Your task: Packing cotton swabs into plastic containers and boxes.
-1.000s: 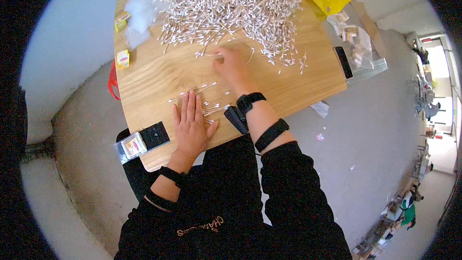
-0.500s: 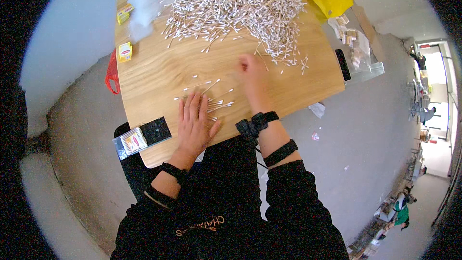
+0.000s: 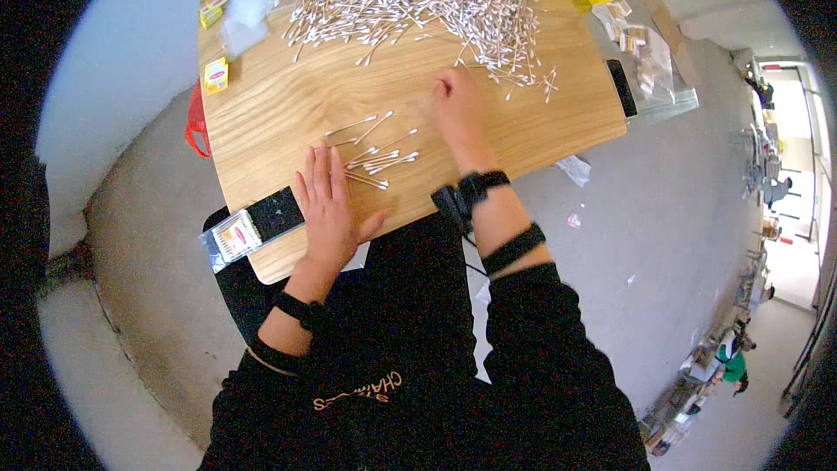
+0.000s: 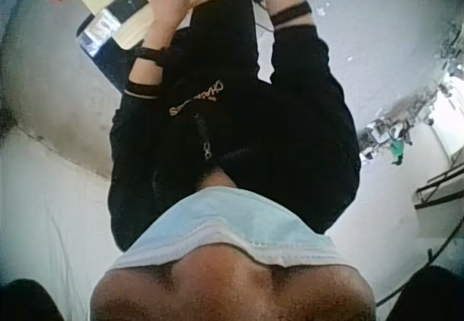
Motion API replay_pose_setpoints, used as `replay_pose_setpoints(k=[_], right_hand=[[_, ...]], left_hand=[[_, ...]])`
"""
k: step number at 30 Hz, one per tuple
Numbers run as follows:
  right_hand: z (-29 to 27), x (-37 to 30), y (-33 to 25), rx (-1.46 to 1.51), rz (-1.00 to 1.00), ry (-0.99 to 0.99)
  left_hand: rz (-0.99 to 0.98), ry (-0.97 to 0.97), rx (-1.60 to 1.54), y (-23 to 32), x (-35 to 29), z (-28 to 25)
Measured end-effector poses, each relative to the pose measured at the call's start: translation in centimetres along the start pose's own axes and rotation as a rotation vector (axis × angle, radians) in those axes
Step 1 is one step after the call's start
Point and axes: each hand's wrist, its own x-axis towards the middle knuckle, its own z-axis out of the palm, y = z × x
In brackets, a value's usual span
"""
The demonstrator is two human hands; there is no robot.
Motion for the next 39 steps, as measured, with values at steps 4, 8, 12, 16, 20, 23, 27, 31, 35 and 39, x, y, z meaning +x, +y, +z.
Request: replay_pose_setpoints(k=[4, 8, 12, 16, 20, 23, 27, 31, 35, 39], right_hand=[[-0.2, -3.8, -0.9, 0.753, 0.347, 0.132], [1.3, -6.1, -3.9, 1.229, 0.419, 0.062], [1.3, -6.8, -4.7, 1.271, 0.429, 0.073], [1.8, -7.3, -4.1, 1.182, 0.320, 0.047], [2.7, -8.1, -6.4, 1.123, 0.213, -0.029], [2.5, -8.5, -8.0, 1.153, 0.255, -0.078], [2.9, -8.8, -7.1, 1.232, 0.248, -0.068], [0.3, -10.1, -6.4, 0.728, 0.137, -0.109], [-1.9, -10.7, -6.4, 0.285, -0.193, -0.176], [-1.5, -10.7, -6.2, 0.276, -0.160, -0.242]], left_hand=[[0.045, -0.080, 0.075, 0.9, 4.0, -0.3], [0.204, -0.204, 0.137, 0.6, 5.2, 1.1], [0.351, -0.292, 0.131, 0.1, 3.1, 0.7], [0.266, -0.213, 0.133, 0.0, 2.3, 0.5], [0.160, -0.182, 0.249, 0.5, 2.7, 1.8], [0.079, -0.188, 0.342, 0.6, 3.3, 1.7], [0.074, -0.144, 0.294, 0.1, 2.7, 1.8], [0.048, -0.128, 0.223, -0.5, 1.0, 1.0], [0.030, -0.102, 0.239, -0.4, 0.9, 1.0], [0.009, -0.105, 0.264, -0.4, 1.0, 1.1]])
